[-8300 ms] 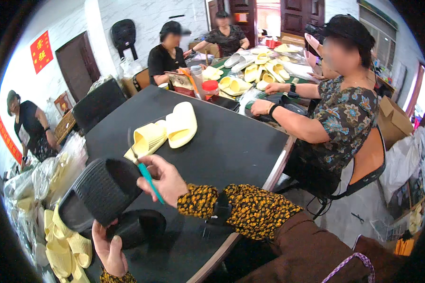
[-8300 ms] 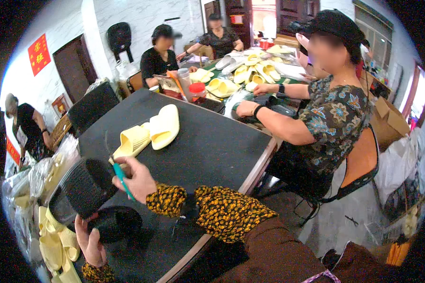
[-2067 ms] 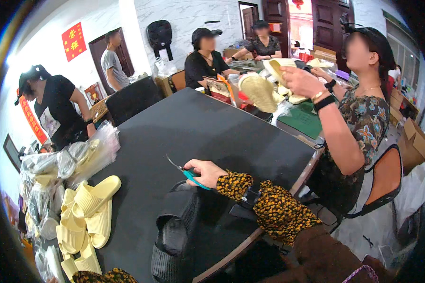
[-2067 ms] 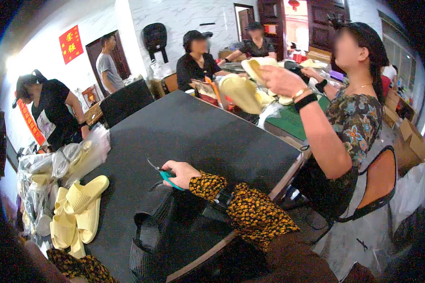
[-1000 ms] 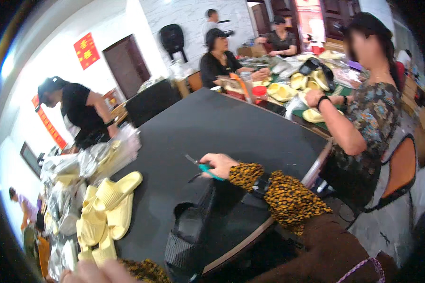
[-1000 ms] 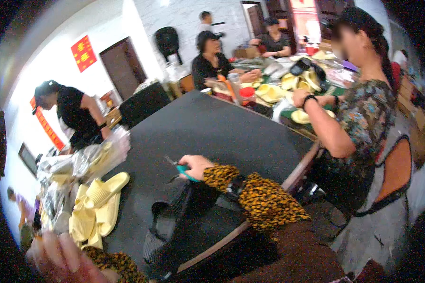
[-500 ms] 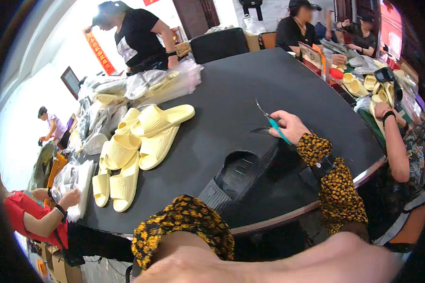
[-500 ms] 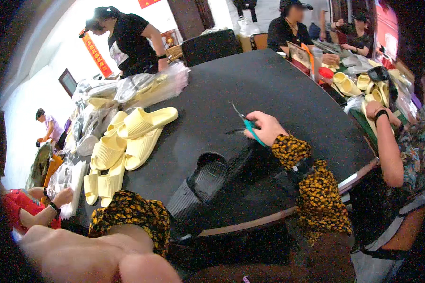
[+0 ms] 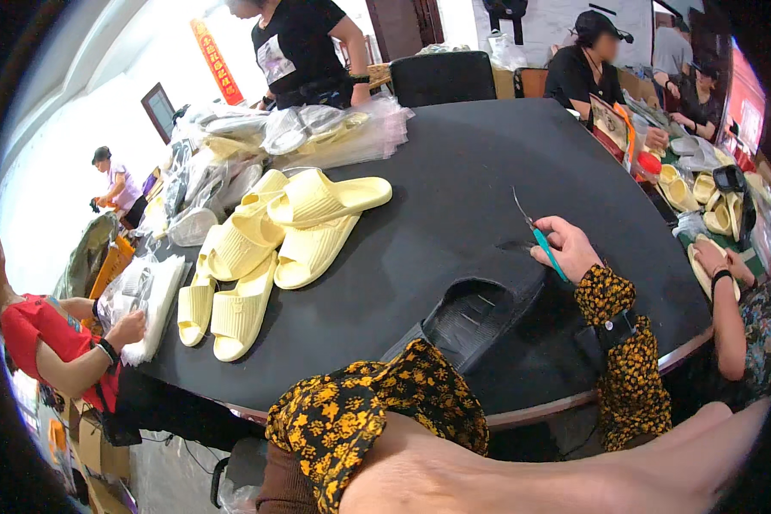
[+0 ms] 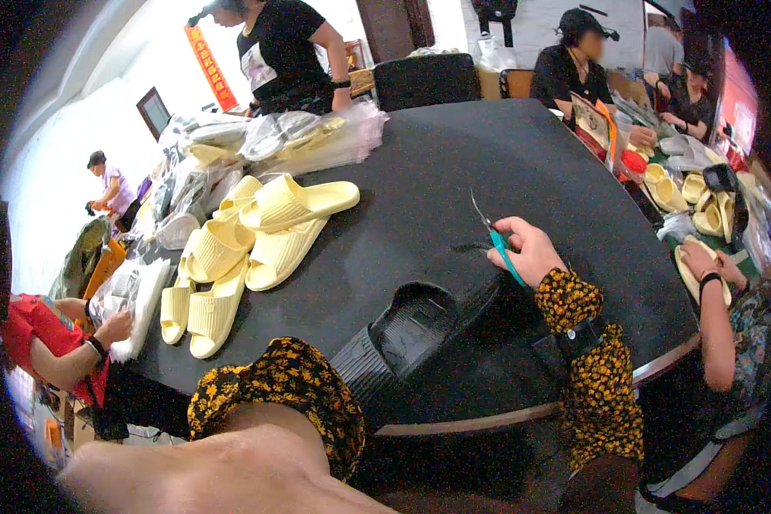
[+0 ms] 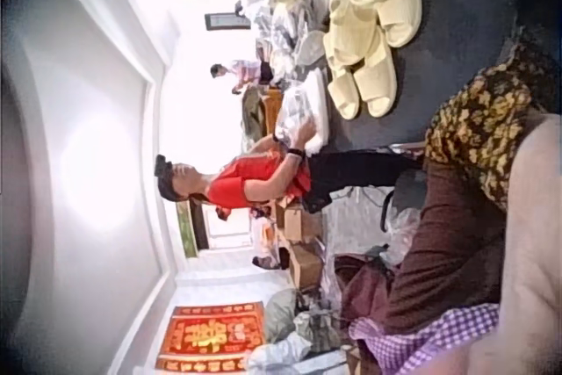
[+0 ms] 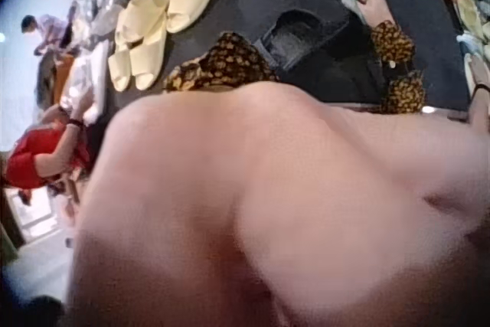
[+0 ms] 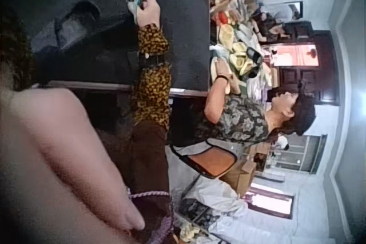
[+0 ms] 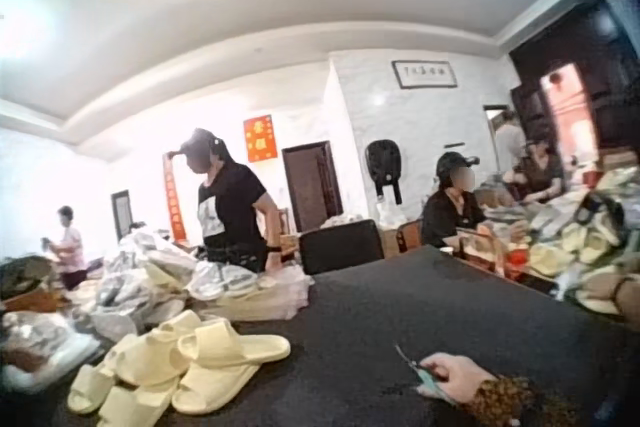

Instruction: Using scissors to trim excess material and loose threads from manufactured sandals.

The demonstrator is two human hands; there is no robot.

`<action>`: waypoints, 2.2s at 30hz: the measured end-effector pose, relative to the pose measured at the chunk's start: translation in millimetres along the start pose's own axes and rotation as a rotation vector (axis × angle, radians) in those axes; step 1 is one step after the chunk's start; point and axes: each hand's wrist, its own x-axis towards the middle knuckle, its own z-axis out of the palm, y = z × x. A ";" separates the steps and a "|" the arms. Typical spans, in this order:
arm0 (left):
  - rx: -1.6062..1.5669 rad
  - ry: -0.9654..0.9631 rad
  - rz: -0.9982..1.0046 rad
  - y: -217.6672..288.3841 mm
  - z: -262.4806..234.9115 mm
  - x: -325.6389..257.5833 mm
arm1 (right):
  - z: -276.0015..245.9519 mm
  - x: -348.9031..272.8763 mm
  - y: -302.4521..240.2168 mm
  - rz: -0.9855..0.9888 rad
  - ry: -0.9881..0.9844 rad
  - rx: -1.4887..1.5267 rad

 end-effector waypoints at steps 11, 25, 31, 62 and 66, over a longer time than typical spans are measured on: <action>-0.093 -0.191 0.077 -25.5 -8.5 18.7 | -10.8 -6.1 -2.1 0.068 0.009 0.056; -0.151 -0.388 0.065 -45.3 -34.2 8.9 | -7.5 -3.4 2.4 0.039 0.005 0.018; -0.231 -0.491 0.020 -52.8 -41.3 -10.8 | -14.1 -4.7 10.3 0.005 0.033 0.043; -0.327 -0.635 0.389 -6.0 -27.5 -93.8 | 1.4 3.5 3.7 -0.099 0.066 -0.241; -0.418 -0.549 0.610 -39.1 -18.4 -78.7 | -6.6 -6.2 25.4 -0.068 0.099 -0.175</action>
